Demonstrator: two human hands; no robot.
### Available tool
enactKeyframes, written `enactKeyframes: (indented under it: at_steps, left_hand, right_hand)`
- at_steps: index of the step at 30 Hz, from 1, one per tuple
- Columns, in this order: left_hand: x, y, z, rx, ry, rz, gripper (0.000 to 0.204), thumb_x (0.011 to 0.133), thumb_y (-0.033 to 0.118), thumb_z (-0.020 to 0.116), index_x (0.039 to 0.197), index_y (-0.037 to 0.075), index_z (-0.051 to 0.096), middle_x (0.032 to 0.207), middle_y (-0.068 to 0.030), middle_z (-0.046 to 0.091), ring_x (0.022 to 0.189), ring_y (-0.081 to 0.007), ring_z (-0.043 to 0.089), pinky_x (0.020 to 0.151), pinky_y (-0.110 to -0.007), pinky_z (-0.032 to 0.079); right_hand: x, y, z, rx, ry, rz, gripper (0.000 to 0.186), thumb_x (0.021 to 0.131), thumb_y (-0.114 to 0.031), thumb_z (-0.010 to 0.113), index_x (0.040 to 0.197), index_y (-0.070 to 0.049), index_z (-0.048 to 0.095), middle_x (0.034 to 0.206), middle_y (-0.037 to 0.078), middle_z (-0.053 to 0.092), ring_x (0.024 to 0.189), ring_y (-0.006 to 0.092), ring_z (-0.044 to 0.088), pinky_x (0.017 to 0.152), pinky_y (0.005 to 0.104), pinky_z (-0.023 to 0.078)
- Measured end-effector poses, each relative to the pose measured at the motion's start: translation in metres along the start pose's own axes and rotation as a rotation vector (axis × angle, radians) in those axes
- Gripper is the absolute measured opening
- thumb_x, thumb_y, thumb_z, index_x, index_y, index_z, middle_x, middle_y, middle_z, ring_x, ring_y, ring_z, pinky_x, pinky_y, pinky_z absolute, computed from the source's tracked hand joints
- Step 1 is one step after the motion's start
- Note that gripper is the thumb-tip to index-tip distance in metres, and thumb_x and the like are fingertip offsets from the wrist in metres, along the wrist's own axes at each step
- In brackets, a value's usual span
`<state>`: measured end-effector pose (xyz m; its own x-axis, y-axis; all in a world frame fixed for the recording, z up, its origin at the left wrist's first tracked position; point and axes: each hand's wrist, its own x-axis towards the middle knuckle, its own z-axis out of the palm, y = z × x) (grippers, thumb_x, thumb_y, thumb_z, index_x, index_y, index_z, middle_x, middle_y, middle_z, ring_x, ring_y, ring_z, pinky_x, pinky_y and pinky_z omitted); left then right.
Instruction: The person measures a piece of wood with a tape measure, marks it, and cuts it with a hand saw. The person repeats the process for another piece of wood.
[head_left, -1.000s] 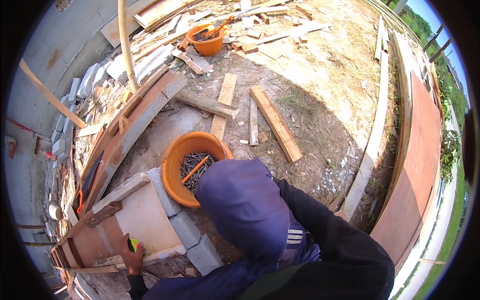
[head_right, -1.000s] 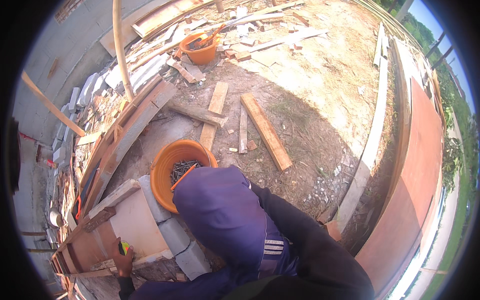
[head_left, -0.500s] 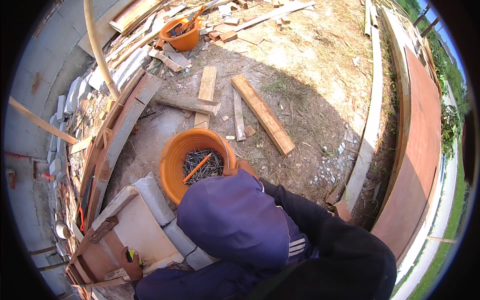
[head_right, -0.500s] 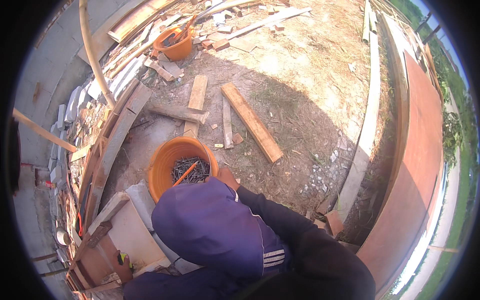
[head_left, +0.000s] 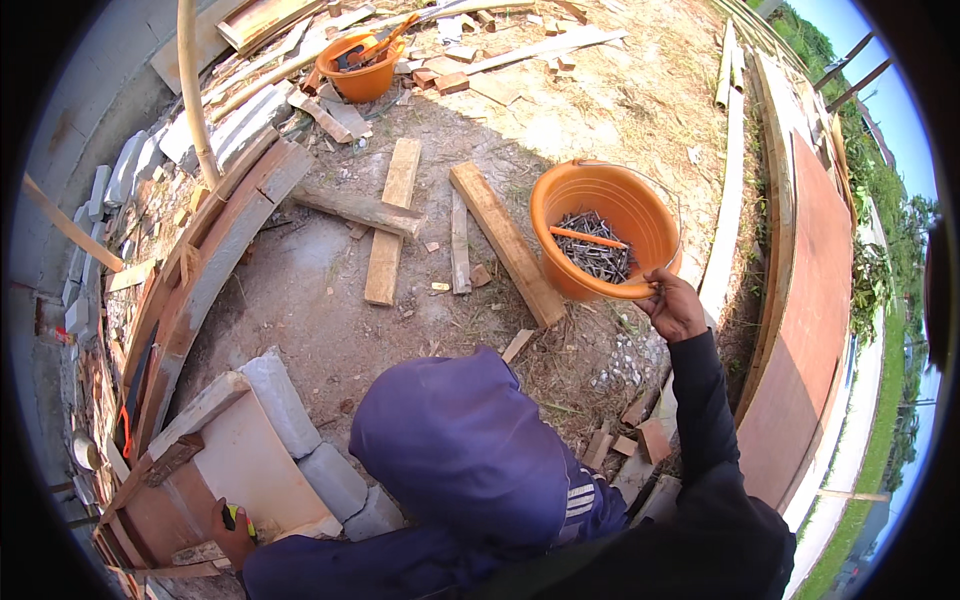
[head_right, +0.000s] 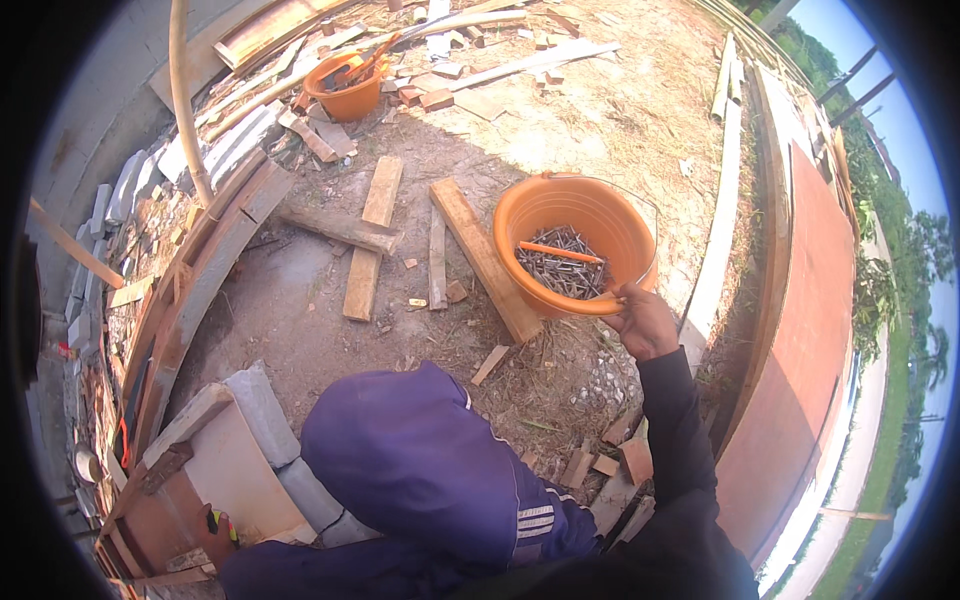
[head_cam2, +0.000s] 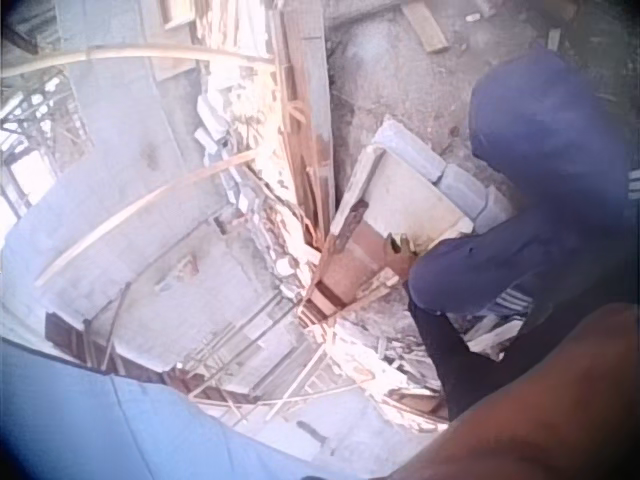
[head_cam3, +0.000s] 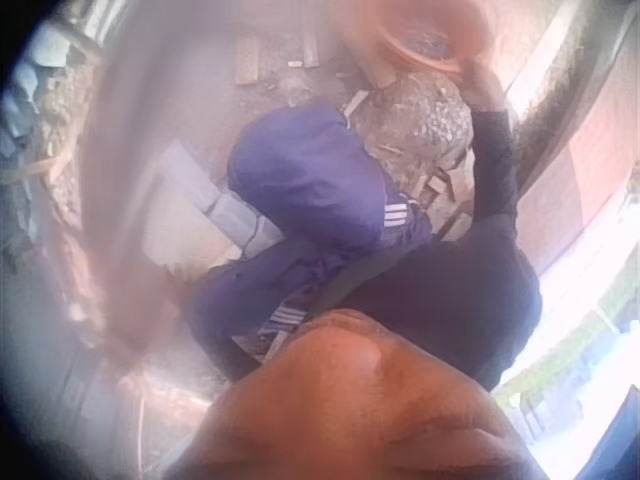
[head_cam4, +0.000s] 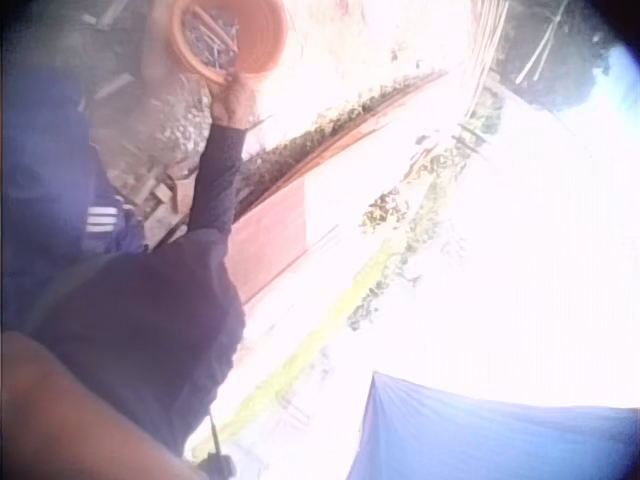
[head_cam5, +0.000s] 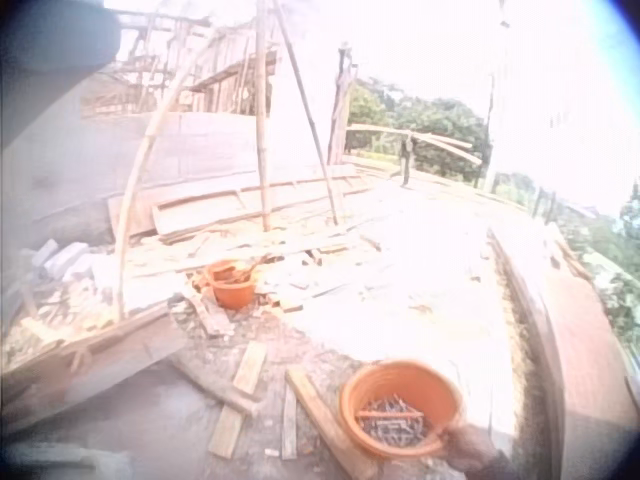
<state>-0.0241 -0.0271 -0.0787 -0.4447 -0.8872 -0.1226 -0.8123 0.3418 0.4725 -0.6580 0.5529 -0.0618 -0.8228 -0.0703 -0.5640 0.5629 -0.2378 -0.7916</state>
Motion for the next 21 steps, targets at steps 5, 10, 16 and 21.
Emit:
enactKeyframes:
  at_steps: [5, 10, 16, 21]
  left_hand:
    - [0.013, -0.041, 0.002, 0.112, -0.023, 0.044, 0.045, 0.089, 0.015, 0.073, 0.129, -0.003, 0.061, 0.120, -0.0198, 0.065, 0.112, -0.0321, 0.061, 0.102, -0.042, 0.047]
    - [0.009, -0.010, 0.006, 0.095, -0.046, 0.015, 0.047, 0.089, 0.017, 0.075, 0.129, -0.003, 0.061, 0.117, -0.0191, 0.066, 0.109, -0.0313, 0.062, 0.100, -0.042, 0.047]
    - [0.014, -0.005, -0.005, 0.191, -0.123, -0.055, 0.047, 0.089, 0.017, 0.075, 0.127, -0.006, 0.061, 0.113, -0.0200, 0.067, 0.106, -0.0313, 0.062, 0.097, -0.041, 0.049]
    - [0.017, -0.001, 0.008, 0.147, -0.087, -0.062, 0.047, 0.088, 0.013, 0.076, 0.128, -0.007, 0.061, 0.113, -0.0199, 0.068, 0.105, -0.0300, 0.062, 0.097, -0.041, 0.049]
  right_hand:
    - [0.082, 0.013, -0.074, 0.347, 0.167, -0.166, 0.022, 0.097, 0.000, 0.057, 0.117, 0.000, 0.047, 0.108, 0.011, 0.054, 0.100, 0.0310, 0.068, 0.090, 0.0488, 0.065]
    - [0.092, 0.081, -0.122, 0.404, 0.364, -0.276, 0.025, 0.098, -0.005, 0.062, 0.119, -0.005, 0.048, 0.107, 0.010, 0.056, 0.098, 0.0302, 0.070, 0.088, 0.0470, 0.065]
    - [0.062, 0.088, -0.077, 0.328, 0.255, -0.191, 0.041, 0.100, -0.034, 0.068, 0.123, -0.005, 0.052, 0.123, 0.015, 0.063, 0.105, 0.0286, 0.072, 0.087, 0.0377, 0.063]
    - [0.045, 0.143, 0.006, -0.367, -0.031, -0.032, 0.070, 0.095, -0.037, 0.075, 0.145, 0.002, 0.046, 0.135, 0.021, 0.063, 0.110, 0.0297, 0.072, 0.086, 0.0348, 0.061]
